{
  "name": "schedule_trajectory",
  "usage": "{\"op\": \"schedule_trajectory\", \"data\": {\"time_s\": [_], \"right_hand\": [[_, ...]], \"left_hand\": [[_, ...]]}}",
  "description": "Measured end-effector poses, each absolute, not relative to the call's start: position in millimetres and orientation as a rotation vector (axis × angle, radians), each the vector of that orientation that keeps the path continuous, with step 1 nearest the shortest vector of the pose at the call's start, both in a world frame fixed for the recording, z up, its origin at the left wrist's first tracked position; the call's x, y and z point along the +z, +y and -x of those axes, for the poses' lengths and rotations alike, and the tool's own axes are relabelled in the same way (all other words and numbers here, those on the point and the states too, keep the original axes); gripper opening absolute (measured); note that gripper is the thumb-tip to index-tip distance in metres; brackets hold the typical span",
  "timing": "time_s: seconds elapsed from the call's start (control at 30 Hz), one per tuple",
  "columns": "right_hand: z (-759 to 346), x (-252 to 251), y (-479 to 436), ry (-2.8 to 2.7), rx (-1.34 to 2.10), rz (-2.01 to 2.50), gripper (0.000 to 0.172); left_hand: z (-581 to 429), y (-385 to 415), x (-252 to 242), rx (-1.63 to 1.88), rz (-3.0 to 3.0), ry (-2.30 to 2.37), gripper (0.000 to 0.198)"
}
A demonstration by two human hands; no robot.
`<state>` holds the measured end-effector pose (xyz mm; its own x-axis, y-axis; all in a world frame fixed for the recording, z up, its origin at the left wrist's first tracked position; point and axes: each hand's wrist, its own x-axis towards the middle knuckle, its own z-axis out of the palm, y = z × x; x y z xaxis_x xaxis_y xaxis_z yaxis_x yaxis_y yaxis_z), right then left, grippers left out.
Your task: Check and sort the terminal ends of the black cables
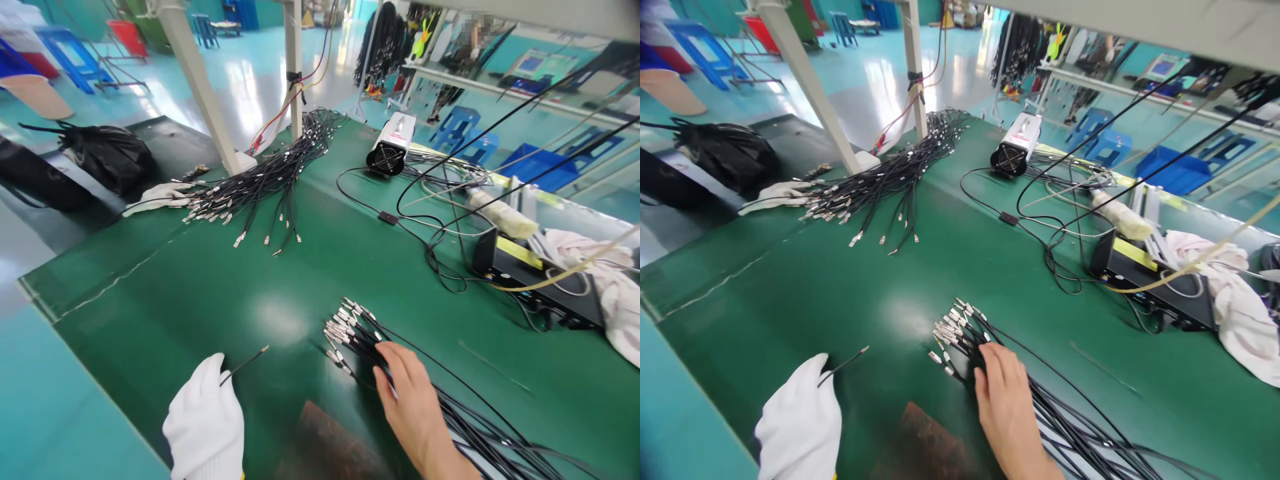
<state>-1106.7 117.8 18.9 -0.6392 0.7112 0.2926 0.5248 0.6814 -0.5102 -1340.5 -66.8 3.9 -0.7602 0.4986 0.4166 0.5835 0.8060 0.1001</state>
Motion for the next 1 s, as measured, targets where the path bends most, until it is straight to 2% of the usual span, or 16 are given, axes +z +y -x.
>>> {"op": "schedule_trajectory", "data": {"time_s": [0.07,0.17,0.6,0.77,1.0], "right_hand": [[1091,13,127,-2.439,0.277,0.997,0.027],[1073,3,133,-2.452,0.208,1.035,0.033],[1080,-14,141,-2.302,0.518,1.259,0.049],[1089,-9,154,-2.247,0.669,1.298,0.041],[1140,-4,193,-2.187,0.887,1.258,0.021]], "left_hand": [[1340,-67,3,-0.344,0.795,-2.635,0.034],[1340,-68,0,-0.368,0.801,-2.615,0.034],[1339,-63,5,-0.329,0.817,-2.61,0.034],[1339,-62,8,-0.337,0.801,-2.635,0.035],[1339,-60,11,-0.324,0.787,-2.669,0.037]]}}
